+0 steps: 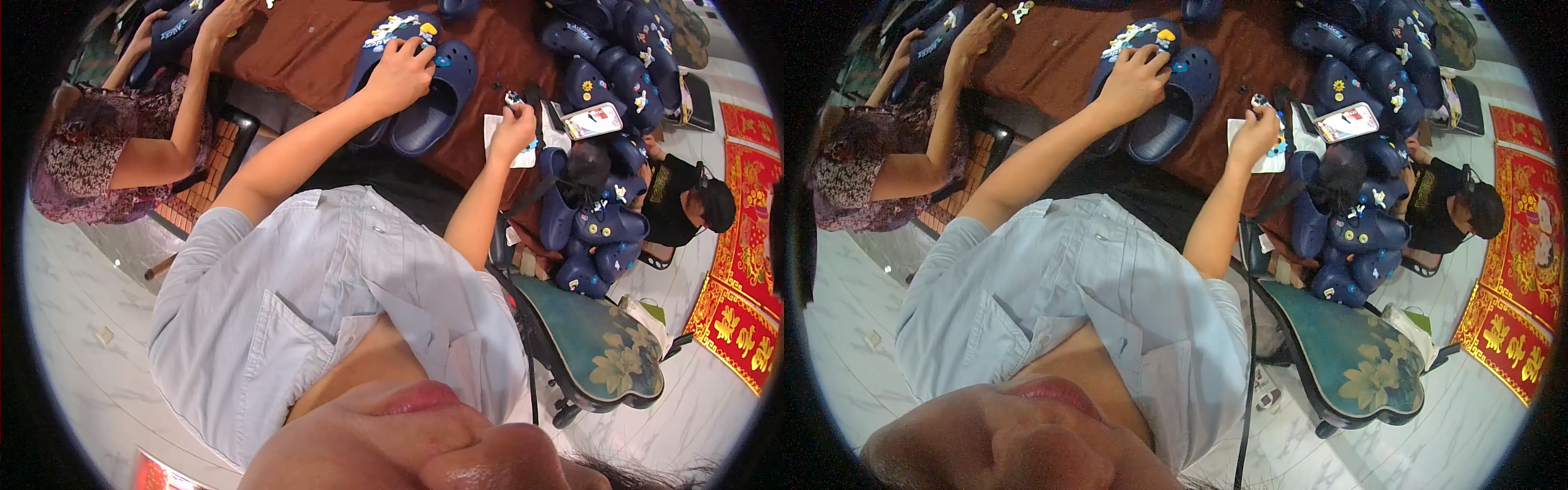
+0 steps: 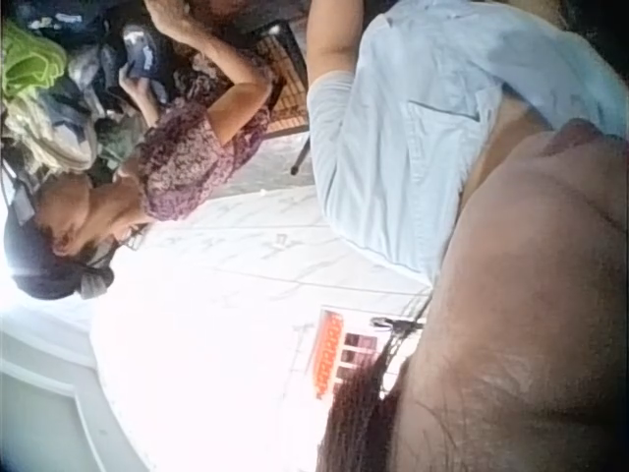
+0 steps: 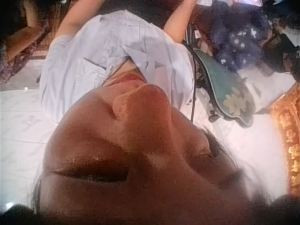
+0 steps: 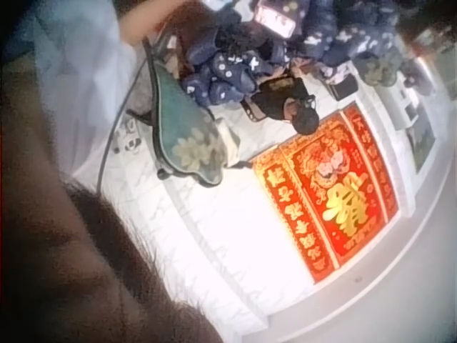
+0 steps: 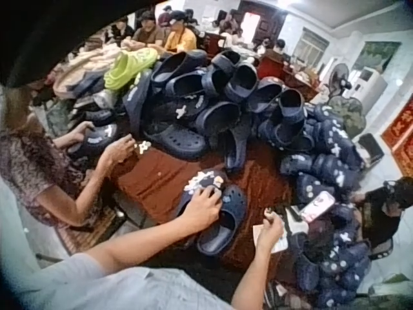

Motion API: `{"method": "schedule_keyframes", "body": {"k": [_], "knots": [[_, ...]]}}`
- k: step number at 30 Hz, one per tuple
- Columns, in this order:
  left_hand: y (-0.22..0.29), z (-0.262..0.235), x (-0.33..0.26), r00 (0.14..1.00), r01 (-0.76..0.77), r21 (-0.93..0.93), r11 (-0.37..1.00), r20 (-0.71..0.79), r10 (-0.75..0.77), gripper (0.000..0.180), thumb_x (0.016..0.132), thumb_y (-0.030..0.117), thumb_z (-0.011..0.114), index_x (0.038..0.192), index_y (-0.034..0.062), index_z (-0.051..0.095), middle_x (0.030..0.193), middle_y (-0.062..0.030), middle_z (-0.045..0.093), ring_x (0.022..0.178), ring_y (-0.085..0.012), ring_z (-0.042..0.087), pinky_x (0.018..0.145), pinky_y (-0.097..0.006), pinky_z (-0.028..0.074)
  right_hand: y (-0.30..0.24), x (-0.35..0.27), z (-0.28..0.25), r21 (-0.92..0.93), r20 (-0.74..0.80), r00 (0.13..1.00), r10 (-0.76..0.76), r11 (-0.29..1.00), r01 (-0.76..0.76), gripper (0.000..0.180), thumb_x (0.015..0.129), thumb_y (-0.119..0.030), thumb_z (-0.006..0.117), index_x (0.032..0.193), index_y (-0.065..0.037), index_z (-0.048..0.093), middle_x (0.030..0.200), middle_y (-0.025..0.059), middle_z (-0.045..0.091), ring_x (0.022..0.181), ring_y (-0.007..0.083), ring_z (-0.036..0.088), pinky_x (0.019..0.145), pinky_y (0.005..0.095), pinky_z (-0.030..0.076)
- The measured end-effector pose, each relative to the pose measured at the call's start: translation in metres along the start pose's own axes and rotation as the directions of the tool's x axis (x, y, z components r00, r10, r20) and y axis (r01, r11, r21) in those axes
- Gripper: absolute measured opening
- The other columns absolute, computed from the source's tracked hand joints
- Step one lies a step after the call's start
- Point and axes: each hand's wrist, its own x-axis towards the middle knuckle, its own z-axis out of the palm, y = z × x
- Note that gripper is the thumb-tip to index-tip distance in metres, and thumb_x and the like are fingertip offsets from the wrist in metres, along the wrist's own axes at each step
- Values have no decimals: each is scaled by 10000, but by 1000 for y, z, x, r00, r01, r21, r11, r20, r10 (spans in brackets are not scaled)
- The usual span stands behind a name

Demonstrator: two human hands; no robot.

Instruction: Manually attaching small decorative components to rubber clogs/shoes.

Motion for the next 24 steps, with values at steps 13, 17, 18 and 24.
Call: {"method": "schedule_keyframes", "body": {"k": [13, 17, 18, 24], "knots": [[-21, -18, 12, 986, 108, -220, 970, 148, -76, 326, 787, 347, 751, 995, 96, 754, 1143, -87, 648, 1120, -308, 582, 930, -439, 460, 1, -17, -22, -158, 12, 1000, 12, 987, -10, 177, 807, -82, 722, 968, -12, 693, 987, 167, 644, 971, 354, 564, 885, 466, 415], [-46, -19, 38, 982, 163, -349, 923, 151, -116, 342, 843, 394, 722, 977, 81, 749, 1074, -135, 676, 1055, -347, 619, 899, -452, 501, -42, -25, -12, 138, 62, 998, -21, 990, 12, 244, 876, -204, 704, 1041, -27, 676, 1060, 165, 639, 1019, 347, 546, 925, 445, 402], [-50, -14, 43, 982, 163, -303, 939, 141, -125, 344, 846, 401, 720, 972, 83, 748, 1069, -135, 675, 1060, -348, 617, 895, -449, 505, -55, -29, -8, 206, 59, 996, -73, 977, 60, 284, 888, -243, 705, 1067, -26, 666, 1065, 163, 639, 1048, 346, 543, 943, 440, 397], [-28, 24, 64, 936, 60, -5, 998, 347, -54, 623, 791, 664, 644, 1015, 92, 750, 1227, -214, 577, 1268, -446, 435, 900, -635, 448, -94, -40, 19, 213, 186, 931, -315, 938, 275, 651, 833, -479, 721, 1297, -56, 546, 1259, 182, 518, 1205, 388, 419, 1036, 499, 328]]}}
